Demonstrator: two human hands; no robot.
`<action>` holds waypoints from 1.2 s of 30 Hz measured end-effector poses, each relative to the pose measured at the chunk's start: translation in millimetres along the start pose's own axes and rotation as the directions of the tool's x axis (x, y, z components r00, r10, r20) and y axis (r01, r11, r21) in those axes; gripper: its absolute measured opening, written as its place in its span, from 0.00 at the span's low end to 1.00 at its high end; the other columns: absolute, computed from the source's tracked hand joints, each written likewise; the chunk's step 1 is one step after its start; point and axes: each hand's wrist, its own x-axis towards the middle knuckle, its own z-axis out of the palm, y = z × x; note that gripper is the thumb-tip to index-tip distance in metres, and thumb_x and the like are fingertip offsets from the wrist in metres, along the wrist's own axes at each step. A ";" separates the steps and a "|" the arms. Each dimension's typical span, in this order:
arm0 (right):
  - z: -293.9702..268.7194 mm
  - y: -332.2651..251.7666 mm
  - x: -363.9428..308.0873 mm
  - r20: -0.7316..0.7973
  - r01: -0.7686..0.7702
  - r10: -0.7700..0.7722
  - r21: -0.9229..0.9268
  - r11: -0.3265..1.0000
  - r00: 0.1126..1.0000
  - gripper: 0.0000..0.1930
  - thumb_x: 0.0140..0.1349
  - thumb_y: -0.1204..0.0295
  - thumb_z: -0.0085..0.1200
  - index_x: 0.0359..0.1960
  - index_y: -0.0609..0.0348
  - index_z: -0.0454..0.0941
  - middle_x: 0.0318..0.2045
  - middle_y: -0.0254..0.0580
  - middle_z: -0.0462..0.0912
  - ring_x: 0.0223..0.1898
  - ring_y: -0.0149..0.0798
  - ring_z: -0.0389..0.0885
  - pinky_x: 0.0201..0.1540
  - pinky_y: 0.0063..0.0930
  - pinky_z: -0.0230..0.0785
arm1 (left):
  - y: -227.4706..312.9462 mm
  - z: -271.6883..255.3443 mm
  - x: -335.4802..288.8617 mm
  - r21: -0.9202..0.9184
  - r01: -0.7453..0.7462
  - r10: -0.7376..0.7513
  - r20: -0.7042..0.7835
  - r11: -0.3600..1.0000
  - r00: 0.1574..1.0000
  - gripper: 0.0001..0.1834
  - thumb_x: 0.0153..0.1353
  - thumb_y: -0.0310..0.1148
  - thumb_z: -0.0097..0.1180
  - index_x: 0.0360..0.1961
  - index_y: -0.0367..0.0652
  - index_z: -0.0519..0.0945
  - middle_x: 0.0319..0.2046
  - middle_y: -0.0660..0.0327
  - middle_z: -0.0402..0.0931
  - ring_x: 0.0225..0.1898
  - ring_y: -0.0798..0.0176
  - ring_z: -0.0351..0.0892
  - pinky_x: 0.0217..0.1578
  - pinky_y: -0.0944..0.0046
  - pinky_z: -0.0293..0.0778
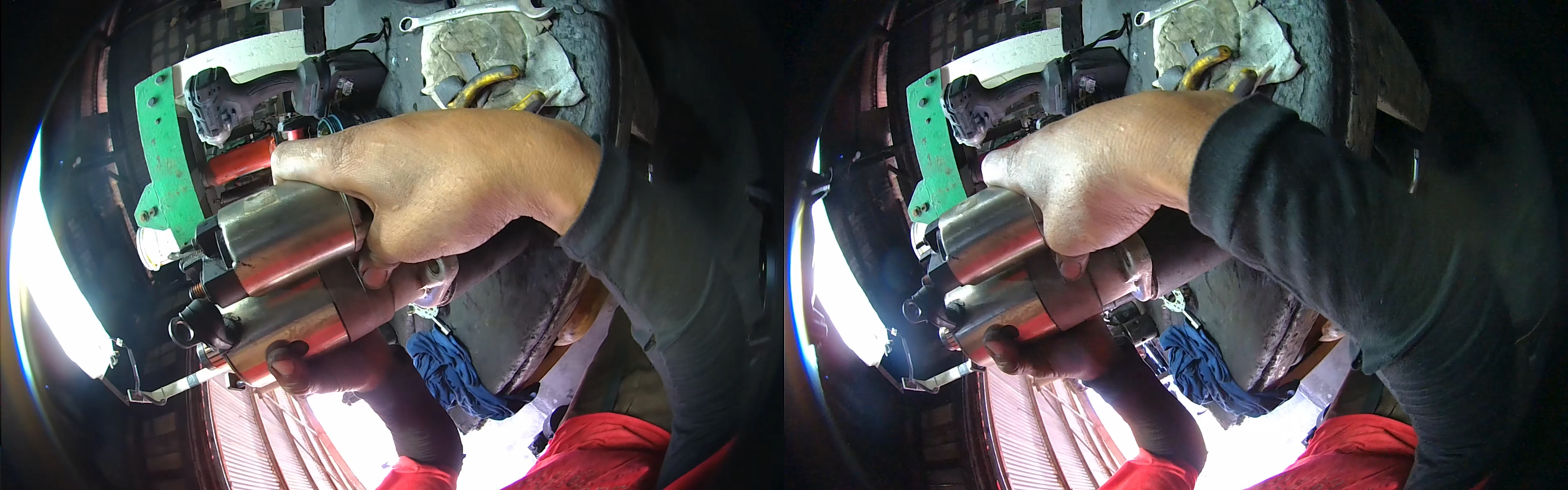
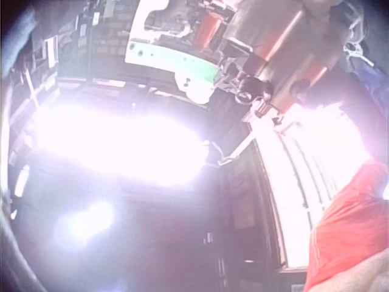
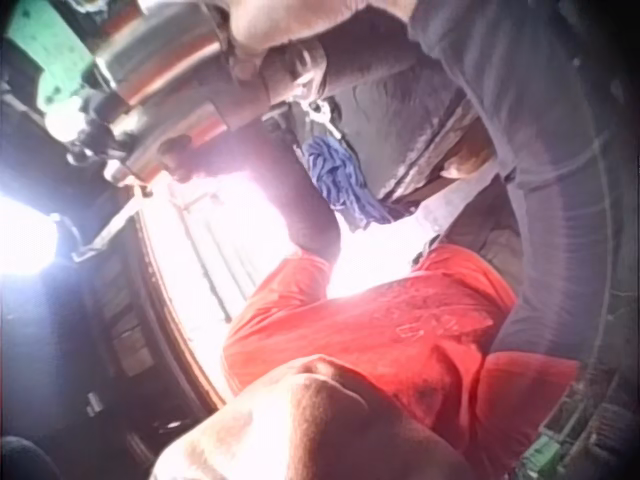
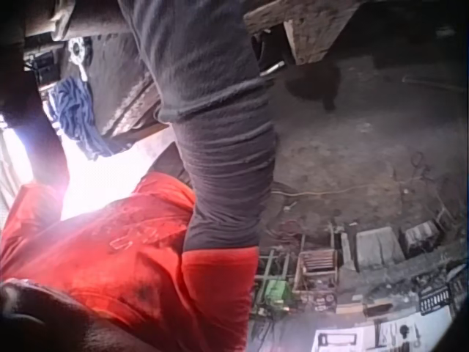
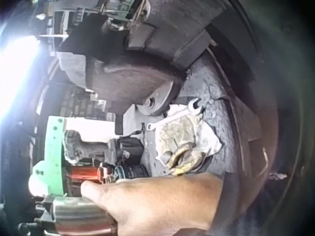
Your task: The person cleans a cylindrical motor component with a blue cloth, then inserts it into a motor housing. They attach a metal bracket and secure it with screws, then fit a cover onto the assembly. The person continues to tighten and adjust the assembled motor parts on the workbench.
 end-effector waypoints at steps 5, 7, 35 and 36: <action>-1.8 -2.9 -2.4 0.017 -0.030 0.028 0.082 0.996 0.999 0.29 0.54 0.81 0.62 0.62 0.62 0.75 0.49 0.56 0.87 0.52 0.51 0.87 0.54 0.40 0.77 | -0.3 1.7 1.7 -0.107 0.046 -0.044 0.021 0.993 0.999 0.50 0.59 0.68 0.57 0.65 0.31 0.68 0.59 0.46 0.69 0.62 0.48 0.70 0.63 0.44 0.70; -1.1 -1.5 -1.7 0.021 -0.028 0.026 0.099 0.995 0.999 0.28 0.54 0.81 0.62 0.61 0.62 0.76 0.48 0.56 0.87 0.52 0.50 0.87 0.54 0.40 0.77 | 1.2 2.2 1.1 -0.124 0.088 -0.085 0.034 0.988 0.996 0.51 0.58 0.68 0.58 0.66 0.32 0.67 0.59 0.46 0.69 0.62 0.47 0.70 0.63 0.43 0.70; -1.5 -2.2 -0.5 0.034 -0.006 0.004 0.076 0.997 0.999 0.36 0.52 0.78 0.71 0.66 0.60 0.72 0.52 0.54 0.86 0.54 0.50 0.85 0.57 0.40 0.75 | 13.0 -33.8 26.3 -0.303 -0.041 0.080 0.117 0.952 0.990 0.40 0.72 0.60 0.50 0.72 0.39 0.65 0.70 0.46 0.64 0.71 0.46 0.66 0.71 0.35 0.63; -0.9 -4.0 0.6 0.032 -0.008 0.005 0.074 0.997 0.999 0.37 0.52 0.78 0.71 0.67 0.60 0.71 0.52 0.54 0.86 0.55 0.50 0.85 0.58 0.40 0.75 | 22.8 -36.4 34.1 -0.372 0.066 0.054 0.303 0.926 0.952 0.41 0.73 0.61 0.49 0.72 0.37 0.65 0.70 0.45 0.64 0.71 0.47 0.66 0.71 0.36 0.64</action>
